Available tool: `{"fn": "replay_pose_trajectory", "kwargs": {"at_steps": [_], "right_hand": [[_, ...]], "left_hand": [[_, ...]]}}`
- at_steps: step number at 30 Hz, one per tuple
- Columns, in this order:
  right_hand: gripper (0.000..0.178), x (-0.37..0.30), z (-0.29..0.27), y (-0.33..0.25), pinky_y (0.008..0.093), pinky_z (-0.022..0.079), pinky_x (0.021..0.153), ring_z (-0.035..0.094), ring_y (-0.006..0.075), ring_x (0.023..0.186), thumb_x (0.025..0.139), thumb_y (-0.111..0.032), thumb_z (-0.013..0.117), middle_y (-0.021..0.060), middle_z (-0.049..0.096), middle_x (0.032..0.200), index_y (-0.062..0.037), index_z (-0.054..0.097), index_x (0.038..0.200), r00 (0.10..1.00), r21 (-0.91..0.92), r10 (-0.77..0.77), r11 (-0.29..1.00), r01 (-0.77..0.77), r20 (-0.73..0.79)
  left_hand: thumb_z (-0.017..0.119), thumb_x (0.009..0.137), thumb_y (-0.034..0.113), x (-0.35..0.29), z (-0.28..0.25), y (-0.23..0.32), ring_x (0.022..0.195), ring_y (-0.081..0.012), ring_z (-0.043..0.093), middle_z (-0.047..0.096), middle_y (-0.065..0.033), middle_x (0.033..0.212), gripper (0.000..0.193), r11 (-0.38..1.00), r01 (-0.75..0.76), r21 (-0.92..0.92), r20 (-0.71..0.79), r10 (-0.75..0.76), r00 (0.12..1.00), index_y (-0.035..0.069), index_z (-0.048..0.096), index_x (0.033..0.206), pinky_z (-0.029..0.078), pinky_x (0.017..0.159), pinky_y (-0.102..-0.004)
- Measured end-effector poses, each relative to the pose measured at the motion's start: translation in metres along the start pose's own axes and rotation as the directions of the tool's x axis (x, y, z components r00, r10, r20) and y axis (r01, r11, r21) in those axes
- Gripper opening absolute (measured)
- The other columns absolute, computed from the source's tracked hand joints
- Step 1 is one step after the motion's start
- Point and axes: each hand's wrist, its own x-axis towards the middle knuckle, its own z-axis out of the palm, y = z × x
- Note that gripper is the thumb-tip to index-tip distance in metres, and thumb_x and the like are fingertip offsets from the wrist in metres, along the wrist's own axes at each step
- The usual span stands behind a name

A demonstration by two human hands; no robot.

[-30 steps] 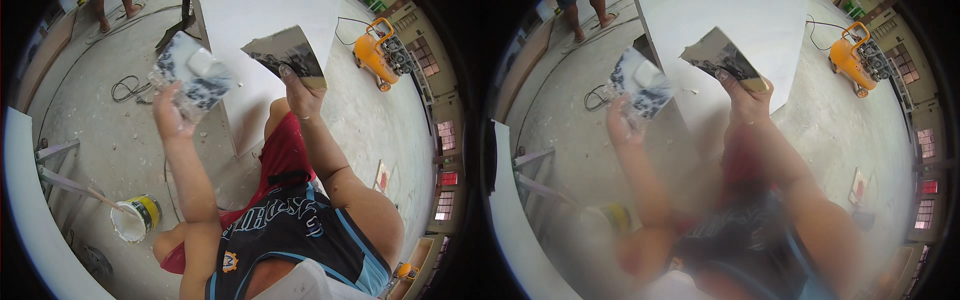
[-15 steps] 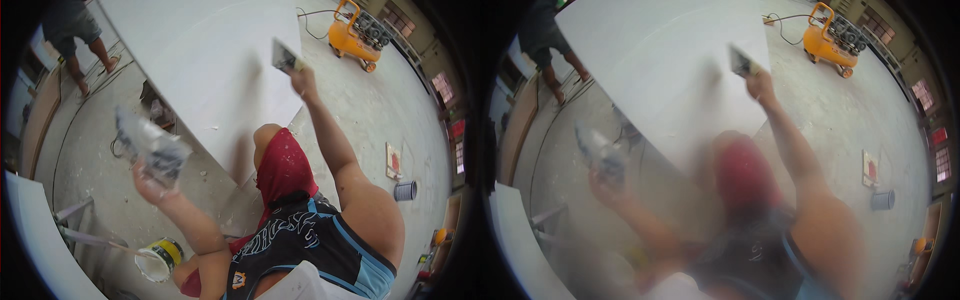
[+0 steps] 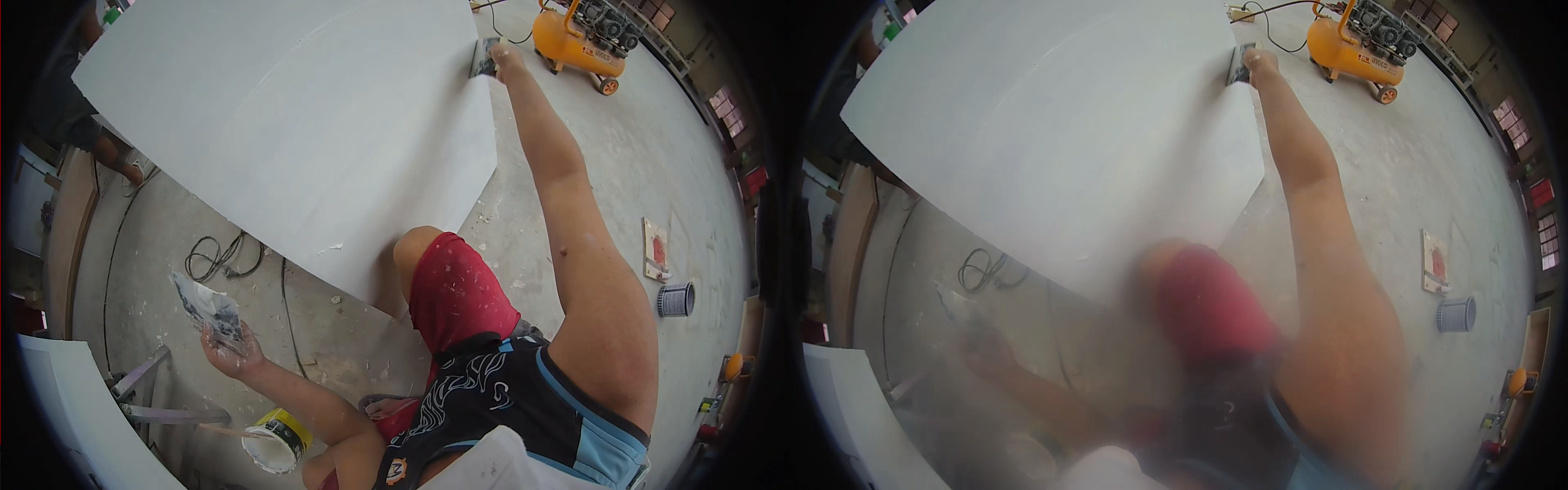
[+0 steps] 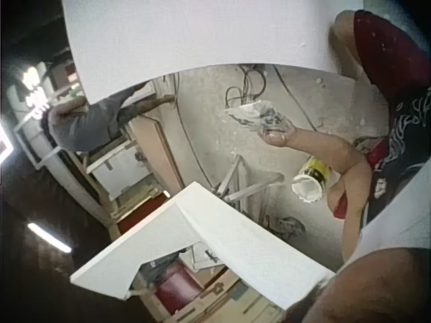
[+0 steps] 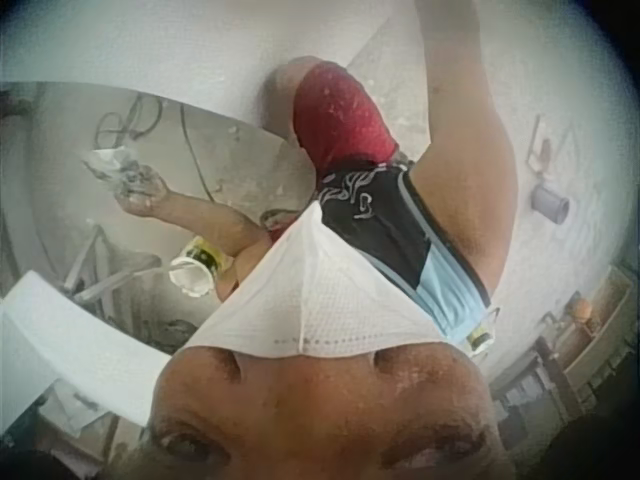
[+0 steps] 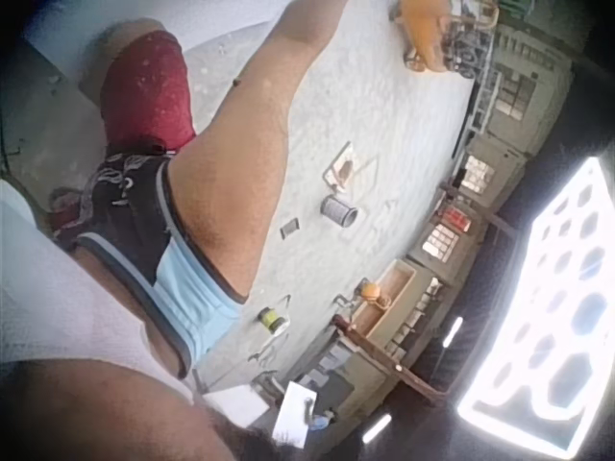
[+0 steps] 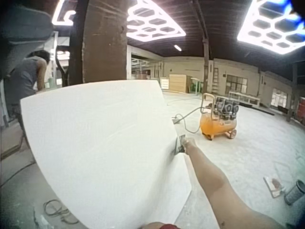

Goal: The person applies white putty to the edge of a board using a putty knife and a hawk.

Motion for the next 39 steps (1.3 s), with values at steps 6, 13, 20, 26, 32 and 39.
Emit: {"fn": "replay_pose_trajectory", "kwargs": {"at_steps": [6, 13, 20, 26, 32, 39], "right_hand": [[0.029, -0.008, 0.025, -0.061, 0.0327, 0.046, 0.062, 0.057, 0.0217, 0.072, 0.071, -0.008, 0.055, 0.0158, 0.059, 0.085, 0.0082, 0.056, 0.095, 0.975, 0.052, -0.209, 0.977, 0.205, 0.081], [0.009, -0.116, 0.064, -0.09, 0.0292, 0.043, 0.052, 0.059, 0.0189, 0.062, 0.066, 0.001, 0.053, 0.0085, 0.06, 0.067, 0.0029, 0.062, 0.07, 0.824, 0.02, -0.479, 0.868, 0.497, 0.303], [0.021, -0.269, 0.073, -0.079, 0.0281, 0.038, 0.05, 0.047, 0.013, 0.053, 0.07, -0.013, 0.063, 0.0041, 0.057, 0.061, 0.0056, 0.063, 0.078, 0.671, -0.215, -0.639, 0.644, 0.734, 0.377], [0.022, -0.326, 0.08, -0.058, 0.0299, 0.042, 0.054, 0.05, 0.0144, 0.054, 0.07, -0.015, 0.062, 0.0074, 0.059, 0.061, 0.0046, 0.063, 0.081, 0.558, -0.252, -0.717, 0.499, 0.829, 0.418], [0.018, -0.395, 0.081, -0.037, 0.0303, 0.044, 0.056, 0.052, 0.017, 0.054, 0.073, -0.012, 0.057, 0.0128, 0.059, 0.061, 0.002, 0.063, 0.084, 0.445, -0.184, -0.753, 0.409, 0.894, 0.485], [0.022, -0.449, 0.078, -0.017, 0.0399, 0.047, 0.062, 0.057, 0.033, 0.066, 0.073, -0.005, 0.047, 0.0137, 0.06, 0.069, -0.0098, 0.065, 0.086, 0.275, -0.146, -0.793, 0.233, 0.961, 0.544]], "left_hand": [[0.053, 0.08, 0.013, 0.011, -0.025, -0.008, 0.09, -0.0253, 0.061, 0.06, -0.0133, 0.102, 0.034, 0.998, 0.045, 0.044, 0.009, -0.045, 0.999, -0.001, 0.051, 0.111, 0.051, 0.074, -0.036], [0.053, 0.078, 0.011, 0.007, -0.023, -0.003, 0.097, -0.0267, 0.058, 0.058, -0.0127, 0.108, 0.039, 0.991, 0.007, 0.134, -0.132, 0.011, 0.991, -0.002, 0.05, 0.114, 0.047, 0.084, -0.0381], [0.055, 0.076, 0.014, 0.004, -0.014, -0.003, 0.097, -0.0272, 0.058, 0.058, -0.0127, 0.107, 0.038, 0.987, -0.031, 0.157, -0.161, 0.057, 0.985, -0.002, 0.053, 0.11, 0.046, 0.085, -0.0381], [0.055, 0.074, 0.014, 0.008, -0.024, -0.021, 0.094, -0.027, 0.059, 0.059, -0.012, 0.105, 0.037, 0.98, 0.198, -0.033, -0.085, -0.2, 0.976, -0.002, 0.053, 0.108, 0.047, 0.083, -0.038], [0.052, 0.073, 0.01, 0.005, -0.029, -0.056, 0.095, -0.029, 0.059, 0.059, -0.0142, 0.107, 0.04, 0.92, 0.385, -0.073, 0.161, -0.37, 0.915, -0.002, 0.051, 0.111, 0.048, 0.085, -0.0403], [0.053, 0.074, 0.01, -0.003, -0.017, -0.037, 0.098, -0.0294, 0.058, 0.058, -0.0147, 0.109, 0.041, 0.948, 0.315, -0.041, 0.052, -0.312, 0.949, -0.003, 0.05, 0.113, 0.047, 0.087, -0.0403]]}}
